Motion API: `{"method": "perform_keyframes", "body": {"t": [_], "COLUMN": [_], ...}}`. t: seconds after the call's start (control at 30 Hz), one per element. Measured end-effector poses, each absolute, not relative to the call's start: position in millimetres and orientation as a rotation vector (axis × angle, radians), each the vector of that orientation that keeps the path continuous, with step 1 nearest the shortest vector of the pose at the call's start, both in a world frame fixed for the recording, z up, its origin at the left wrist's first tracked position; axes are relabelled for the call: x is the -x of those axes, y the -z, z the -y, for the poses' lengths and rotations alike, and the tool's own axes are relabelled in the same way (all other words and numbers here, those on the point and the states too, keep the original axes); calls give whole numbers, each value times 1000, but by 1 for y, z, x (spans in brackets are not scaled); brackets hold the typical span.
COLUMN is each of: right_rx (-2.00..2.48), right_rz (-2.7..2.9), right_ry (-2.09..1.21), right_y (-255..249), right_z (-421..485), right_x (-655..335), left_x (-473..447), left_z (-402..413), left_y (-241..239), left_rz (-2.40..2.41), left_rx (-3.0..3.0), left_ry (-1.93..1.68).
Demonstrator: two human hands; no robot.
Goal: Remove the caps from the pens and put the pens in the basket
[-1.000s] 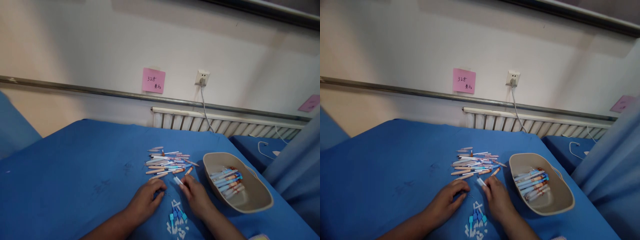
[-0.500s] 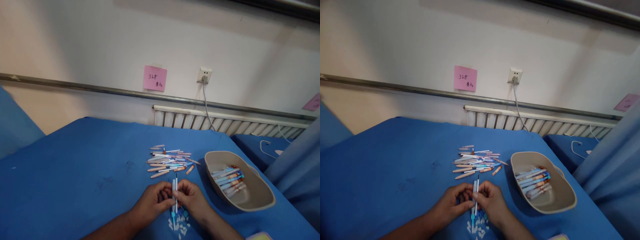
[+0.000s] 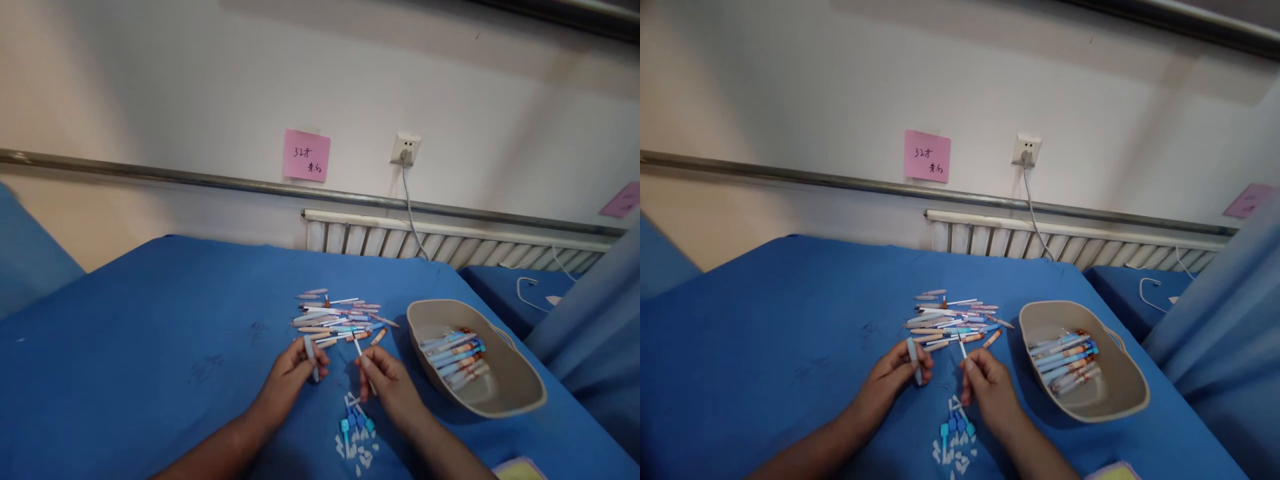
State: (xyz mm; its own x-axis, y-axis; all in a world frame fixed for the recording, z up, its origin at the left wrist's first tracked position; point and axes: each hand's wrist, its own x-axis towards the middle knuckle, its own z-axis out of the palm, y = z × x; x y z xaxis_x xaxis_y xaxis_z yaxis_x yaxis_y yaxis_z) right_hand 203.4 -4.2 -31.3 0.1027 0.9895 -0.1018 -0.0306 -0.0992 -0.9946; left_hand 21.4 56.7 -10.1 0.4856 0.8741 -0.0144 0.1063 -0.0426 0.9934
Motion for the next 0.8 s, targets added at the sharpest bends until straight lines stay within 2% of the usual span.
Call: {"method": "perform_keyframes", "body": {"t": [0.17,0.37,0.57,0.8], "right_rx": [1534,1579,1565,1545], "right_rz": [1308,1393,1380,1345], "right_ry": [-918,-872,-884,-883], "right_y": [36,43,45,48], "right_z": [1,-1,-4,-4], "right_x": [-215,-213,-212,-219], "left_x": [-14,-18,-22,-17], "left_z": [-61,-52,-54,-65], "left_y": [6,10,12,12], "left_rz": [-1046,-1004,-1023,-1094], "left_rx": [-1958,-2374,-2419,-2164], "left_ry": [-564,-338,-339,-516]}}
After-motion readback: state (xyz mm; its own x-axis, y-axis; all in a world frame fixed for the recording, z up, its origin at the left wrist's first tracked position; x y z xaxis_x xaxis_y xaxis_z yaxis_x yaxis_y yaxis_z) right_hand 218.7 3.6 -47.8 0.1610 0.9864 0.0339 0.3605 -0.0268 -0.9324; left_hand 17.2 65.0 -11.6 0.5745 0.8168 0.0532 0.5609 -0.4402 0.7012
